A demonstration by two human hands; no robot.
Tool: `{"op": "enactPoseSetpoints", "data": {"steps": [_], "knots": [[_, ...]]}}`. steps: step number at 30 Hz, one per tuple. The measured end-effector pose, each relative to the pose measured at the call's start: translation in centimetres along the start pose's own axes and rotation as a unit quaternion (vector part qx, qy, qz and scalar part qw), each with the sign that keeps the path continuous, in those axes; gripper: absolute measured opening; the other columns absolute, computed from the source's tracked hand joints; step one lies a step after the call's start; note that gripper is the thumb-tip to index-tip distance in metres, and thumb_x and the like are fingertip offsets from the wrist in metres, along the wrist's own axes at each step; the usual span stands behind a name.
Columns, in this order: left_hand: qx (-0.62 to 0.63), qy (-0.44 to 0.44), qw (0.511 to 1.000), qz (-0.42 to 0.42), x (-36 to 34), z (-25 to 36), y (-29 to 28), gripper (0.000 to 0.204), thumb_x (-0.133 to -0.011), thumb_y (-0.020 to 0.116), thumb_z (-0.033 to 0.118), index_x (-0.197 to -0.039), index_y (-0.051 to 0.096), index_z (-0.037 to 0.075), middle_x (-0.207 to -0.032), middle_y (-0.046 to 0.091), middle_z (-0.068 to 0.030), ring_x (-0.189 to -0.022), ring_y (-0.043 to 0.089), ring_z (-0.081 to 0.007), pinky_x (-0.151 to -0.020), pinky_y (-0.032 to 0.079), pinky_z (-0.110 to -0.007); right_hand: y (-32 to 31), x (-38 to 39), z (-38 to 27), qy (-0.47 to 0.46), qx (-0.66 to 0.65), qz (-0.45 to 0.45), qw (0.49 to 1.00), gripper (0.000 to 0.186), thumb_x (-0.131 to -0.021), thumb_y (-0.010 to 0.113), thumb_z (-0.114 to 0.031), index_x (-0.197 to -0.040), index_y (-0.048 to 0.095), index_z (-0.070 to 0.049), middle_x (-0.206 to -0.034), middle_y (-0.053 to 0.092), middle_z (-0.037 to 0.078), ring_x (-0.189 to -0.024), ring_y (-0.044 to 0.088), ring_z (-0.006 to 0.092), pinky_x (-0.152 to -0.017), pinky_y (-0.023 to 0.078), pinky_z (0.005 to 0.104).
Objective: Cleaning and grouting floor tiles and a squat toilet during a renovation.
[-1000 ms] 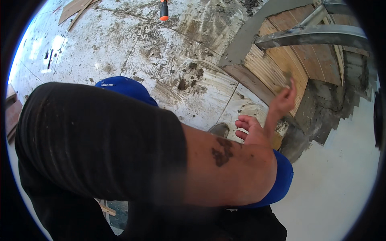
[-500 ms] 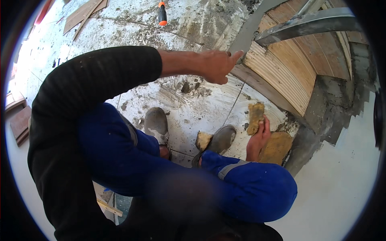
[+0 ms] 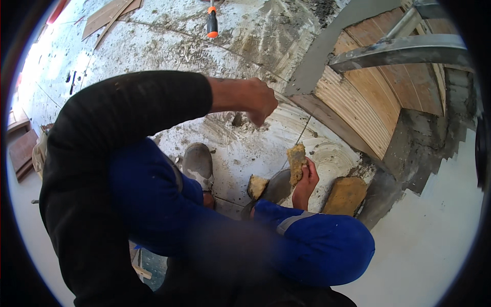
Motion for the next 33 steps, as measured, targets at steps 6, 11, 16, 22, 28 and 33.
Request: {"op": "enactPoseSetpoints", "data": {"steps": [6, 11, 16, 22, 28, 33], "knots": [[0.027, -0.068, 0.997, -0.002, -4.0, -2.6, 1.9, 0.091, -0.085, 0.07, 0.021, -0.16, 0.025, -0.005, -0.116, 0.07, -0.0263, -0.108, 0.07, -0.0383, -0.088, 0.057, -0.047, -0.3, 0.0, -0.6, -0.022, 0.047, -0.001, 0.999, 0.029, -0.102, 0.051, -0.003, -0.125, 0.065, 0.005, -0.114, 0.069, 0.007, -0.104, 0.063, 0.014, -0.095, 0.05, 0.0284], [0.081, -0.077, 0.994, 0.002, -7.1, -2.5, 1.6, 0.1, -0.085, 0.069, 0.021, -0.163, 0.013, -0.003, -0.117, 0.069, -0.0261, -0.11, 0.069, -0.0398, -0.087, 0.056, -0.049, -0.9, 1.9, 0.3, 0.025, 0.012, 0.018, 0.999, 0.029, -0.102, 0.051, -0.004, -0.126, 0.065, 0.005, -0.113, 0.07, 0.007, -0.101, 0.064, 0.0147, -0.094, 0.051, 0.0289], [0.028, -0.077, 0.997, -0.017, -7.6, -2.6, 1.9, 0.097, -0.085, 0.069, 0.025, -0.163, 0.017, -0.002, -0.122, 0.069, -0.0251, -0.116, 0.067, -0.0389, -0.091, 0.055, -0.049, -1.7, 2.4, 0.1, 0.018, 0.014, 0.034, 0.999, 0.029, -0.102, 0.052, -0.004, -0.126, 0.065, 0.005, -0.113, 0.07, 0.007, -0.101, 0.065, 0.0147, -0.093, 0.051, 0.0292], [0.011, -0.055, 0.998, 0.013, -7.9, -4.2, 2.3, 0.052, -0.076, 0.067, 0.018, -0.124, 0.066, -0.002, -0.104, 0.073, -0.0227, -0.101, 0.073, -0.0397, -0.084, 0.057, -0.051, -1.3, 2.7, -0.5, 0.013, 0.035, 0.02, 0.999, 0.029, -0.101, 0.053, -0.005, -0.126, 0.066, 0.005, -0.112, 0.071, 0.007, -0.1, 0.064, 0.0136, -0.092, 0.051, 0.0287], [-0.038, -0.059, 0.997, -0.034, -8.5, -4.0, 1.6, 0.059, -0.079, 0.065, 0.019, -0.134, 0.056, 0.0, -0.099, 0.072, -0.023, -0.098, 0.073, -0.0389, -0.081, 0.057, -0.051, -1.6, 2.9, 0.1, 0.003, 0.026, 0.023, 0.999, 0.029, -0.101, 0.053, -0.005, -0.126, 0.066, 0.005, -0.111, 0.071, 0.007, -0.099, 0.065, 0.0135, -0.092, 0.051, 0.0281], [0.076, -0.086, 0.987, 0.115, -7.1, -2.6, 1.3, 0.058, -0.083, 0.062, 0.019, -0.137, 0.053, 0.001, -0.098, 0.071, -0.0228, -0.098, 0.072, -0.0384, -0.081, 0.056, -0.052, -2.5, 3.2, -0.1, 0.007, 0.032, 0.037, 0.999, 0.03, -0.101, 0.053, -0.004, -0.126, 0.066, 0.005, -0.112, 0.071, 0.008, -0.099, 0.065, 0.0134, -0.091, 0.052, 0.0284]]}}
Point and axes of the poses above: each hand's wrist, its own x-axis away from the middle knuckle, its own y-axis out of the palm, z = x × y, the point moved 3 cm from there along -x, towards the middle knuckle
